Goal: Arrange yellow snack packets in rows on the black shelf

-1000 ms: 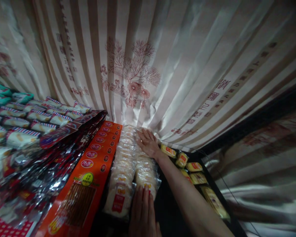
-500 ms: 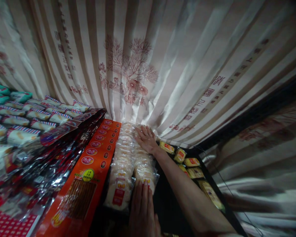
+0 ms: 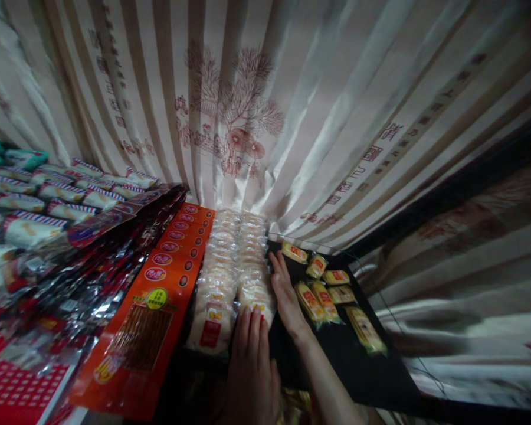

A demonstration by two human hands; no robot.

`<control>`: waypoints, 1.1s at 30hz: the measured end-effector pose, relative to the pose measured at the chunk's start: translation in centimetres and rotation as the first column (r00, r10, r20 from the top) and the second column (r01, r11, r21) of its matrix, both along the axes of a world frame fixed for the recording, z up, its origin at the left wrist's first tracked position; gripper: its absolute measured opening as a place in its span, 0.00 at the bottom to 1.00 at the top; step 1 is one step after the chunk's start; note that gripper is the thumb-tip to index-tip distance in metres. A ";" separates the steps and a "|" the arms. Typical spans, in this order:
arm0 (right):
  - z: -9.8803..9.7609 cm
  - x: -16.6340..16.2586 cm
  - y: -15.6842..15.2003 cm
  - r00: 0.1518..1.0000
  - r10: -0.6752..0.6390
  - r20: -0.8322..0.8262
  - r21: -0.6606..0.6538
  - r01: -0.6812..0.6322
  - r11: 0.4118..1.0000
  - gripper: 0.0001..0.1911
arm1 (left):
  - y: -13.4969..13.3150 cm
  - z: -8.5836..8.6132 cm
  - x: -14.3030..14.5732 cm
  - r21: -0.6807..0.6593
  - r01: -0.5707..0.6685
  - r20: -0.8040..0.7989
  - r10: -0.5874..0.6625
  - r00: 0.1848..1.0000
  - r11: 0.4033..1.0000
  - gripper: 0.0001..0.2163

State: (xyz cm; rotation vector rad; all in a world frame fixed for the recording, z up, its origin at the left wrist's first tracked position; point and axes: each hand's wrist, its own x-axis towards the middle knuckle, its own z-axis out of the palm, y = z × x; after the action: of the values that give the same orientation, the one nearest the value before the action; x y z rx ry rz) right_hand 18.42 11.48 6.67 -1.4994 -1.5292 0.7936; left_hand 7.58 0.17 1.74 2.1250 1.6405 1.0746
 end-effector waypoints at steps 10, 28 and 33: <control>-1.2 -1.2 -0.2 0.912 -0.007 -0.409 -0.066 -0.022 0.998 0.31 | 0.0 -0.3 0.3 0.043 -0.058 0.025 0.057 0.998 0.997 0.26; -0.7 -2.2 10.2 0.553 -0.041 -0.832 -0.097 -0.074 0.993 0.29 | 1.1 -2.3 1.9 0.250 -0.213 0.161 0.176 0.971 0.944 0.21; -1.4 -2.1 10.7 0.534 -0.074 -0.842 -0.145 -0.092 0.985 0.26 | 1.4 -2.1 2.1 0.261 -0.224 0.194 0.176 0.965 0.939 0.21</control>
State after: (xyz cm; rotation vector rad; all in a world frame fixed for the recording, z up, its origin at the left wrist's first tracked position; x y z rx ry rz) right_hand 16.34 22.20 5.31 -0.9276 -0.7084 1.4308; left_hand 9.64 1.55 -0.39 1.9892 1.7394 1.5904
